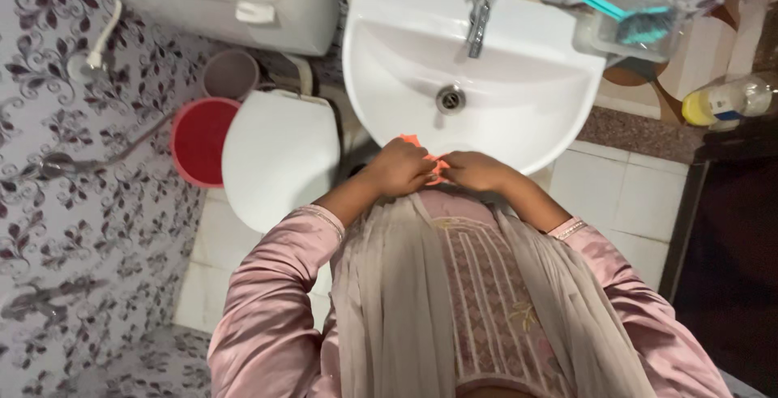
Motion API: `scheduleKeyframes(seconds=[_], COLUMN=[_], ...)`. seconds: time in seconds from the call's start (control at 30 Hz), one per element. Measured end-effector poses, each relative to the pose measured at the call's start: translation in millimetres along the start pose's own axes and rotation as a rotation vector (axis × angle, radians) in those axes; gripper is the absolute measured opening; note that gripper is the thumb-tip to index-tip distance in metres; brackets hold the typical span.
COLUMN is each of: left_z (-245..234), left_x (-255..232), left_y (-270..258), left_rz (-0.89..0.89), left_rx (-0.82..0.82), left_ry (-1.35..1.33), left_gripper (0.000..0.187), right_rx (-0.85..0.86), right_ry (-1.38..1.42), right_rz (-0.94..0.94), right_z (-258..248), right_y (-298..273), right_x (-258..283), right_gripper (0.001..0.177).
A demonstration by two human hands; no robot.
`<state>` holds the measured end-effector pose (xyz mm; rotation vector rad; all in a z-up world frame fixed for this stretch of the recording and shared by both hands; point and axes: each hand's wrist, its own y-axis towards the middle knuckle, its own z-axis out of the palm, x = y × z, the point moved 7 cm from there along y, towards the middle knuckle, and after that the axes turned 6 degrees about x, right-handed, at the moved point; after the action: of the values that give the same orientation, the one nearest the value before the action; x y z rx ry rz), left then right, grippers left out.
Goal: The person scrubs the inside of a white bathroom sink with an orange cloth, repeatedly rinsing and wringing the cloth under running water. They wipe the basin, faucet, and drain area, then rinse the cloth again before continuing to wipe the sink surfaces.
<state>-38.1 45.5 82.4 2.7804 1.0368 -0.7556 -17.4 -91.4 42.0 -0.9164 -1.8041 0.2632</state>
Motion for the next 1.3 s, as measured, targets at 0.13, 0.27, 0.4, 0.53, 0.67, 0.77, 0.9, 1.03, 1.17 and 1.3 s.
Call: scheduleKeyframes(seconds=[0.13, 0.27, 0.4, 0.53, 0.67, 0.77, 0.9, 1.03, 1.17, 1.3], left_z=[-42.4, -71.4, -99.1, -110.0, -99.1, -85.5, -37.4, 63.0, 127.3, 168.6], left_x=[51.0, 112.7, 165.5, 175.7, 171.5, 169.0, 158.8, 94.2, 32.8, -21.6], left_y=[-33.7, -44.6, -29.3, -19.0, -15.8, -5.9, 15.1, 44.7, 115.8, 179.1], left_rz=[0.243, 0.449, 0.465, 0.461, 0.341, 0.196, -0.185, -0.365, -0.327, -0.213], left_rx=[-0.174, -0.277, -0.240, -0.336, -0.331, -0.085, 0.543, 0.917, 0.811, 0.563], left_ry=[0.048, 0.203, 0.269, 0.203, 0.172, 0.154, 0.253, 0.080, -0.313, -0.580], left_gripper=[0.025, 0.030, 0.040, 0.029, 0.018, 0.026, 0.059, 0.087, 0.087, 0.084], right_rx=[0.038, -0.020, -0.120, -0.087, -0.087, -0.061, -0.108, -0.214, -0.830, -0.998], right_ry=[0.212, 0.175, 0.211, 0.204, 0.011, -0.087, -0.276, -0.366, -0.472, -0.329], right_rz=[-0.175, -0.260, -0.046, 0.047, 0.274, 0.357, 0.339, 0.466, 0.213, 0.034], right_z=[9.2, 11.0, 2.2, 1.7, 2.7, 4.4, 9.5, 3.2, -38.7, -51.9], right_y=[57.2, 115.3, 163.7, 167.3, 122.4, 96.1, 72.1, 24.6, -68.5, -153.5], right_x=[34.6, 44.6, 30.7, 28.3, 16.1, 3.2, -20.6, -68.5, -67.6, -74.8], right_gripper=[0.047, 0.047, 0.050, 0.056, 0.062, 0.061, 0.047, 0.039, 0.051, 0.054])
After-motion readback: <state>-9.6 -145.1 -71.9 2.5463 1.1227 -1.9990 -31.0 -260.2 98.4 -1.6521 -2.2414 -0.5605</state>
